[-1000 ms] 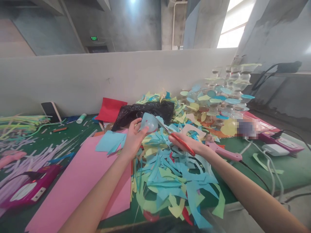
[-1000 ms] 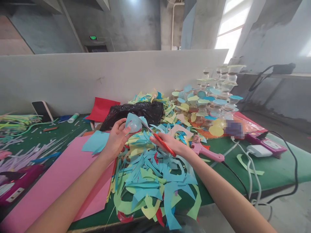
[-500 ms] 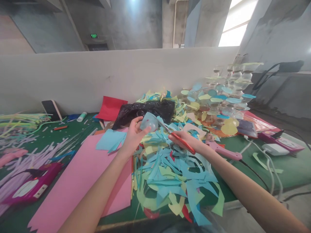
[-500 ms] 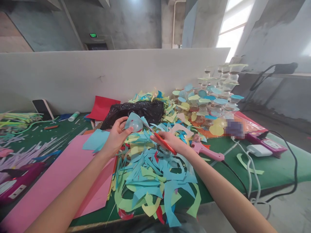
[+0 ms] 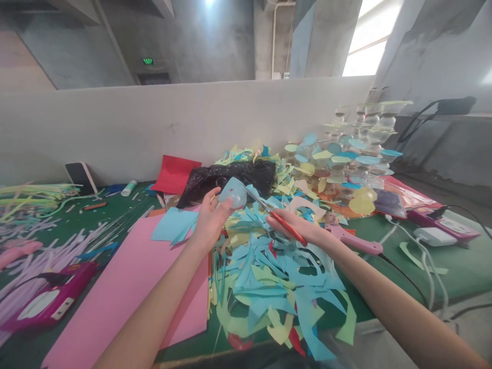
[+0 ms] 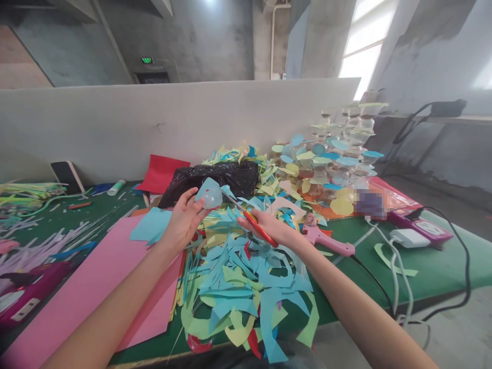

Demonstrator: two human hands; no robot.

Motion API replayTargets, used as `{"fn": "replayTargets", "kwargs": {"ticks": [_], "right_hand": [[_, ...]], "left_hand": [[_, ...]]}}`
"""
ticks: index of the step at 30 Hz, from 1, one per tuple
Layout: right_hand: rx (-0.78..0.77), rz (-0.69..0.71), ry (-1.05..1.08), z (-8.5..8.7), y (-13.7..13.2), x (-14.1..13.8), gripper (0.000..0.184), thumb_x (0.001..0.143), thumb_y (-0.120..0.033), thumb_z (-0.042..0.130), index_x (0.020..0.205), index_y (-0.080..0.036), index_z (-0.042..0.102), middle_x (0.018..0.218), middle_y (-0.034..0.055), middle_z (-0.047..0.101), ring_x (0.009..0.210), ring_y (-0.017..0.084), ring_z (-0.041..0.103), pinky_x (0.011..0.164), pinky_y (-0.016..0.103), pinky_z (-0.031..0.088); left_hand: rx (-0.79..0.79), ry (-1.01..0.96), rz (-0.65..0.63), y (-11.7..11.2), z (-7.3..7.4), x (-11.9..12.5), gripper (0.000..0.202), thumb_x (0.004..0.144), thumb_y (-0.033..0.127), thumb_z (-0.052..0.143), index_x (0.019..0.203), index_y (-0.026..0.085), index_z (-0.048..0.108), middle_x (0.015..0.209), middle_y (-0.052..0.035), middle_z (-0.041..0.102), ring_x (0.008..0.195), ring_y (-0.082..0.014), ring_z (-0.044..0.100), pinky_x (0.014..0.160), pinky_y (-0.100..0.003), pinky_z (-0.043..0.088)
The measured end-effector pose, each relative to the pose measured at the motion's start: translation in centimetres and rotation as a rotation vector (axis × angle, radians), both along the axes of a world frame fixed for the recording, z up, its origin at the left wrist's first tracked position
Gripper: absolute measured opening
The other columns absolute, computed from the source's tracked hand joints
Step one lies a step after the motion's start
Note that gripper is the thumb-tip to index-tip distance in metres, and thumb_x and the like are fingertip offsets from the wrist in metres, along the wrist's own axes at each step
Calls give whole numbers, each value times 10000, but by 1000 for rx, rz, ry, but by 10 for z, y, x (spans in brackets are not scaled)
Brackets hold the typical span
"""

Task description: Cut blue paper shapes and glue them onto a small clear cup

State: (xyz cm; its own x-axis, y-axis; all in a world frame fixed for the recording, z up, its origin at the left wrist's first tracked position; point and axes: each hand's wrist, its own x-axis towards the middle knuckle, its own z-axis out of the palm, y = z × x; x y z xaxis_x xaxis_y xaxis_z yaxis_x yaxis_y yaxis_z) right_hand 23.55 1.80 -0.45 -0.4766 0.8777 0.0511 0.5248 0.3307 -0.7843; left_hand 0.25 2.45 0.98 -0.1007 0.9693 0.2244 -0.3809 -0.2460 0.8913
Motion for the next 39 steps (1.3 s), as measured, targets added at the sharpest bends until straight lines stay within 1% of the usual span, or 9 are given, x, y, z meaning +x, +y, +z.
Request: {"fn": "replayTargets", "kwargs": {"ticks": [2,5,9,17,20,23,26,31,39], "right_hand": [[26,32,-7,-1,0,0,478,851,-682,450,777,-217,371,649,-53,407,552,103,362,515,251,312],[25,27,-50,-1,-1,0,474,866,-682,426,801,-214,391,658,-44,435,563,111,386,525,257,329],[-6,3,-42,1,-2,-1,482,846,-685,469,799,-208,422,655,-43,450,556,109,400,510,247,323],[-99,-24,40,4,-4,-3,516,825,-711,469,726,-211,396,578,-61,388,483,87,345,452,230,276],[-68,-19,33,3,-3,-3,509,837,-697,465,709,-209,396,584,-53,396,493,91,350,464,233,277],[-29,-15,37,1,-2,-4,505,844,-683,466,693,-211,372,596,-47,384,510,95,347,468,233,273],[-8,-11,58,-3,1,-5,521,853,-699,424,683,-212,351,609,-41,361,527,99,341,465,229,275],[-14,5,64,-3,1,-5,539,856,-723,374,686,-212,345,617,-39,345,540,100,327,459,229,287],[14,-5,43,-2,1,-5,540,854,-716,396,666,-212,348,600,-37,367,525,101,344,449,225,293]], "left_hand": [[-4,-10,-13,0,-1,1,510,681,270,793,1104,224,513,1135,-54,614,1044,-192,626,929,-369,523],[-2,-7,-46,-2,-3,2,526,690,271,791,1132,221,509,1153,-54,615,1000,-171,640,924,-346,527],[-6,17,-61,-4,-3,4,555,676,278,801,1141,219,504,1169,-58,614,962,-166,646,907,-348,536],[9,37,-61,-4,-3,6,512,686,317,789,1108,225,515,1277,-73,557,1135,-224,594,964,-376,513],[-7,26,-61,-5,-2,6,512,678,314,794,1103,228,521,1272,-72,566,1162,-233,579,980,-380,504],[-15,-3,-61,-6,-2,8,515,669,306,801,1091,224,518,1214,-62,601,1155,-227,583,1003,-397,483],[-14,-29,-63,-6,-3,10,524,662,301,807,1089,216,514,1179,-57,616,1138,-214,588,1019,-401,465],[-23,-3,-58,-6,-6,11,501,675,342,795,1067,213,512,1170,-64,615,1133,-215,591,1026,-403,451],[-8,49,-66,-7,-4,9,464,711,359,760,1067,222,496,1222,-72,588,1119,-224,601,1000,-434,474]]}}
